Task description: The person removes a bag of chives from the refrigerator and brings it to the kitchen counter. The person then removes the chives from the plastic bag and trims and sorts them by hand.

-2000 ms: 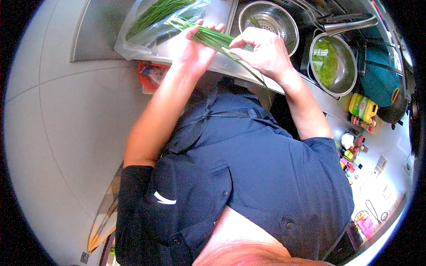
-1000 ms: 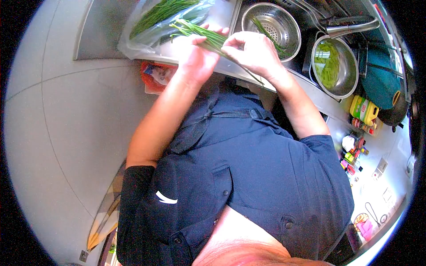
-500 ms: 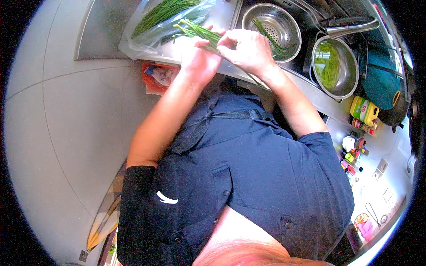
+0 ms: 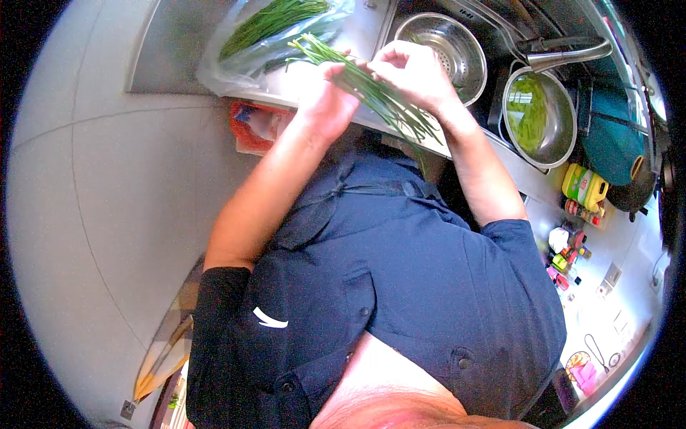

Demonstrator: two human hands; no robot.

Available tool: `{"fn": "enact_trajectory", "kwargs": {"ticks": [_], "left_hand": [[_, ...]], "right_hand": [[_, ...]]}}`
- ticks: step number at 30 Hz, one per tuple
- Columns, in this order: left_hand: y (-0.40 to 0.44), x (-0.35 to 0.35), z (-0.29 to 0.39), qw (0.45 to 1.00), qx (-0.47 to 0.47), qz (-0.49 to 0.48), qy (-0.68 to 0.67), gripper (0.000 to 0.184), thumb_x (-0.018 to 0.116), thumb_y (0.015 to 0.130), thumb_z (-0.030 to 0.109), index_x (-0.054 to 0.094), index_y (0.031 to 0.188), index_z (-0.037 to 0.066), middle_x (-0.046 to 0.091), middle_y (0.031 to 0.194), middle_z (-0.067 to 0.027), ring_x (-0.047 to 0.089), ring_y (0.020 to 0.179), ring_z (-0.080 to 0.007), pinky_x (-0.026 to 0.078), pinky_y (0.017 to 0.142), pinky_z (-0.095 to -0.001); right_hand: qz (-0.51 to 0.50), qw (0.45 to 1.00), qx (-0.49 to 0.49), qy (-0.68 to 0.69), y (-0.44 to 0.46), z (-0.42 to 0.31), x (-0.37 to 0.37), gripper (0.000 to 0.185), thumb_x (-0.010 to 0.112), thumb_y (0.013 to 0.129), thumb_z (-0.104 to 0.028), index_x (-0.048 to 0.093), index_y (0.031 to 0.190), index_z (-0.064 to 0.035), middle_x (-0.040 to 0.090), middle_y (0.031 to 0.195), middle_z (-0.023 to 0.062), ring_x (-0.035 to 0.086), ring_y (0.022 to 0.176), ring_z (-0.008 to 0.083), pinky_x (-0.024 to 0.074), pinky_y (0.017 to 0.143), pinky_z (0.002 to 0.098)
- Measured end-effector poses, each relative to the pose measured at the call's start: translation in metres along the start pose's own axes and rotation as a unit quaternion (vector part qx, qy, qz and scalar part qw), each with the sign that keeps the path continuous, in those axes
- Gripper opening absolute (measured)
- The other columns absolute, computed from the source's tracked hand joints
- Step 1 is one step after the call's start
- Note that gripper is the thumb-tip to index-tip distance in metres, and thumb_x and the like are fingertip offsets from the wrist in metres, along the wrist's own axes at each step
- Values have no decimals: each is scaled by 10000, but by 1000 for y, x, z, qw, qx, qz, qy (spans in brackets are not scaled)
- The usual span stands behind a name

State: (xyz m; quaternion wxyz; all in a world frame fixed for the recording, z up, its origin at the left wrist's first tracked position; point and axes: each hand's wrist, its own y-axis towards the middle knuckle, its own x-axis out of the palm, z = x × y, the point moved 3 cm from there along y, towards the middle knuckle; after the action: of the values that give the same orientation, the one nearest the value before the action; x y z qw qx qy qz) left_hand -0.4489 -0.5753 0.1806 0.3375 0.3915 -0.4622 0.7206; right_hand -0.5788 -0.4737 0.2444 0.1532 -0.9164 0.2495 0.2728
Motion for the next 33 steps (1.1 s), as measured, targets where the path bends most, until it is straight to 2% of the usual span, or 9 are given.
{"fn": "enact_trajectory", "kwargs": {"ticks": [4, 7, 9, 11, 13, 16, 26, 28, 33], "left_hand": [[-7, 20, 0, 999, -13, 32, 36, 197, 473, 971, 118, 564, 1107, 8, 636, 1000, -103, 618, 997, -256, 458, 993, -398], [-6, 17, -4, 998, -10, 6, 66, 207, 479, 1005, 177, 602, 1028, 12, 642, 1004, -84, 618, 998, -227, 457, 976, -371], [-6, 17, -5, 997, -10, 3, 71, 206, 486, 1005, 184, 607, 1025, 19, 643, 1010, -77, 615, 1002, -214, 455, 973, -362], [-7, 17, -6, 997, -12, 0, 76, 205, 493, 1006, 191, 612, 1021, 25, 645, 1016, -70, 612, 1006, -202, 454, 970, -353], [-9, 19, -7, 996, -20, -8, 88, 192, 494, 1009, 186, 608, 1045, 36, 640, 1021, -58, 601, 1012, -184, 452, 968, -346], [-12, 22, -8, 995, -16, 14, 98, 179, 493, 1014, 182, 596, 1083, 53, 630, 1026, -42, 592, 1015, -174, 453, 963, -343], [-18, 28, -9, 992, -11, 60, 114, 235, 459, 1028, 144, 538, 1236, 68, 607, 1117, -60, 584, 1037, -189, 466, 977, -395], [-20, 30, -9, 988, -12, 22, 149, 375, 412, 1036, 111, 414, 1408, 157, 499, 1381, -63, 492, 1281, -228, 381, 1127, -472], [-17, 25, -12, 990, -15, 38, 135, 396, 411, 1042, 118, 397, 1435, 156, 486, 1412, -68, 481, 1302, -231, 382, 1127, -477]], "right_hand": [[-11, 999, 36, -3, 4, 1, -10, 259, 686, 878, -257, 721, 998, -30, 743, 866, 42, 670, 797, 78, 532, 758, 254], [-11, 999, 5, 33, 5, -1, -12, 447, 752, 803, -444, 744, 1042, -66, 749, 882, 95, 716, 822, 182, 556, 782, 332], [-26, 999, -19, 4, 7, -3, -12, 309, 691, 895, -246, 716, 1121, -36, 745, 898, 43, 673, 841, 79, 530, 793, 250], [-26, 999, -28, -14, 9, -10, -13, 311, 694, 895, -247, 715, 1119, -33, 745, 894, 46, 677, 835, 83, 533, 795, 254], [-25, 999, -36, -32, 12, -14, -12, 312, 697, 895, -248, 715, 1116, -29, 745, 889, 49, 681, 830, 87, 536, 796, 257], [-45, 998, -17, 31, 19, -17, -6, 424, 708, 831, -464, 751, 1061, -110, 748, 854, 85, 722, 832, 175, 550, 772, 320], [9, 977, -184, -105, 27, -37, 0, 256, 703, 800, -352, 775, 986, -192, 707, 906, 56, 665, 919, 248, 538, 811, 370], [21, 964, -237, -120, 24, -39, -1, 228, 702, 805, -333, 777, 974, -201, 695, 891, 48, 654, 927, 257, 537, 812, 374], [31, 936, -296, -189, 25, -48, 2, 161, 736, 803, -242, 749, 921, -134, 666, 883, 57, 628, 868, 268, 515, 780, 369]]}}
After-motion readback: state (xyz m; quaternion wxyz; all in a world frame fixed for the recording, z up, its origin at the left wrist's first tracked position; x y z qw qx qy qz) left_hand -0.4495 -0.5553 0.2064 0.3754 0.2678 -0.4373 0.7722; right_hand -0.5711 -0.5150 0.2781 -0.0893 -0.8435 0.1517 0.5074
